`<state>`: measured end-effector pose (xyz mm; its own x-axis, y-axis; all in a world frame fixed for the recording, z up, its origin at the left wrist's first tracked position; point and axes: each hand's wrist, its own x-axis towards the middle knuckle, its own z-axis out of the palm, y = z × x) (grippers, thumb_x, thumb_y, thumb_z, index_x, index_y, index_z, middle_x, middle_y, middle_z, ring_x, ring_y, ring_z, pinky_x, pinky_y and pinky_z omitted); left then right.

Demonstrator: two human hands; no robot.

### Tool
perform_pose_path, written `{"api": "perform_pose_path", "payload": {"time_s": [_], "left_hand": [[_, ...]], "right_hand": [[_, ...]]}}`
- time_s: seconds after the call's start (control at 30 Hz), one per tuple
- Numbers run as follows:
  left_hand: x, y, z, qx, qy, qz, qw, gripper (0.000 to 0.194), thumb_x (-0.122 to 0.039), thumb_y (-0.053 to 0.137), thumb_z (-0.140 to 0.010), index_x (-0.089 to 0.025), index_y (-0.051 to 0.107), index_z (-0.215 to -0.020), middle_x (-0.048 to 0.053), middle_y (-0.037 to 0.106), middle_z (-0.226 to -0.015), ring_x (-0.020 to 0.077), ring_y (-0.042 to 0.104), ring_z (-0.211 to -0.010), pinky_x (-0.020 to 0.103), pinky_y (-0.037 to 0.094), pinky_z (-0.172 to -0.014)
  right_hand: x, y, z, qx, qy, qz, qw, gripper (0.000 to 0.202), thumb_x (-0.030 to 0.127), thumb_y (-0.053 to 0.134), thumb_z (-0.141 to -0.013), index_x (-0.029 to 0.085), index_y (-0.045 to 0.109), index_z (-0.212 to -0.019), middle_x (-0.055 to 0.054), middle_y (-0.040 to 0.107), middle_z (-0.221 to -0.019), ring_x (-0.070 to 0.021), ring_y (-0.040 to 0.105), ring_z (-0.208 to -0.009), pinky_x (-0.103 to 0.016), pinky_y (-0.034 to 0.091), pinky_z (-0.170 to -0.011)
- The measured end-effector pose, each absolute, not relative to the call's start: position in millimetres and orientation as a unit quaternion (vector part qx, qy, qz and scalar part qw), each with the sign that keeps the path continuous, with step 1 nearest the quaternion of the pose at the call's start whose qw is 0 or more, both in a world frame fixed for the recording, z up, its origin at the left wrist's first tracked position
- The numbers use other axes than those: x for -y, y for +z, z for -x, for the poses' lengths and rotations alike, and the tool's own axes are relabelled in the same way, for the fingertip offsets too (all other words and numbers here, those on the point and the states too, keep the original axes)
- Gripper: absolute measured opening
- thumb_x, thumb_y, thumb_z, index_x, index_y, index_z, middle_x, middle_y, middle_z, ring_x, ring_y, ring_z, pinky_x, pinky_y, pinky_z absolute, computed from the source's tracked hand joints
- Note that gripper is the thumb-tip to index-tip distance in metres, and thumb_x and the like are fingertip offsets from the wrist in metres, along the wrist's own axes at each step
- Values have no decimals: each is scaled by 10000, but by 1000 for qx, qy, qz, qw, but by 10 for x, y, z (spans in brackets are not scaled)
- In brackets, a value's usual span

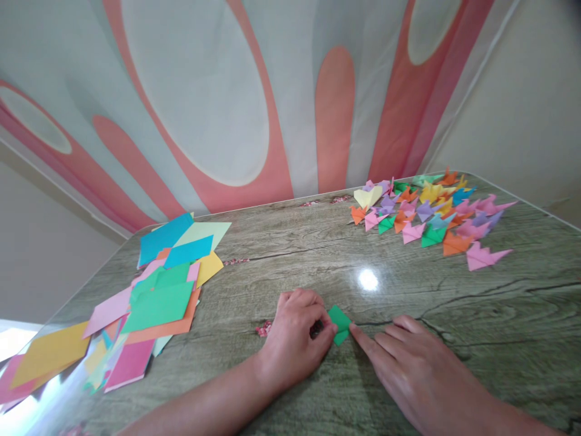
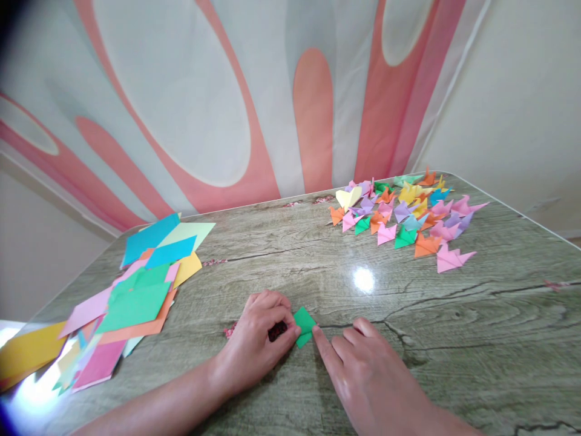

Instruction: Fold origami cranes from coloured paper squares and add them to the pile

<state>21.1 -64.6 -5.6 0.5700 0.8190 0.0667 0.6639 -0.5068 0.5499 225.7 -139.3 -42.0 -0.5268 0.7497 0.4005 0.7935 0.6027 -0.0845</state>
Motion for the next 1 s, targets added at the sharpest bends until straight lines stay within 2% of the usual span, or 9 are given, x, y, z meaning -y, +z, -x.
{"api": "perform_pose_path", "payload": {"time_s": [0.17, 0.3, 0.37, 0.77, 1.0], "left_hand": [[607, -63, -178, -397, 161, -866, 260, 117, -217, 657, -840, -183, 628, -732, 11, 643, -887, 187, 567, -917, 356, 364, -855], [590, -52, -159, -372, 164, -874, 266, 119, -205, 641, -859, -180, 625, -744, 5, 643, -885, 175, 571, -925, 344, 364, -867], [591, -53, -154, -367, 165, -877, 263, 122, -209, 629, -869, -179, 621, -750, 7, 640, -888, 175, 568, -929, 340, 365, -866], [666, -62, -132, -389, 164, -871, 252, 68, -219, 666, -850, -190, 633, -797, 18, 626, -939, 195, 549, -956, 365, 364, -888], [685, -147, -139, -375, 195, -868, 260, 54, -217, 664, -863, -201, 644, -815, 4, 642, -888, 182, 566, -928, 359, 362, -879]], "right_hand": [[1242, -343, -2254, 832, 59, 471, 288, 237, 125, 461, -950, 191, 666, -1048, -6, 672, -769, -157, 594, -693, -355, 403, -747], [1110, -347, -2229, 798, 134, 505, 301, 115, 187, 595, -906, 224, 663, -821, 29, 651, -734, -146, 598, -710, -314, 407, -706], [1086, -358, -2220, 795, 140, 512, 292, 108, 183, 636, -874, 221, 649, -774, 29, 633, -722, -150, 589, -720, -307, 407, -696], [1116, -365, -2144, 802, 142, 535, 225, 160, 121, 551, -909, 193, 575, -767, -3, 569, -757, -195, 519, -752, -349, 367, -709], [1115, -425, -2158, 794, 175, 513, 276, 72, 162, 624, -893, 209, 600, -843, 20, 586, -805, -180, 526, -777, -342, 355, -735]]}}
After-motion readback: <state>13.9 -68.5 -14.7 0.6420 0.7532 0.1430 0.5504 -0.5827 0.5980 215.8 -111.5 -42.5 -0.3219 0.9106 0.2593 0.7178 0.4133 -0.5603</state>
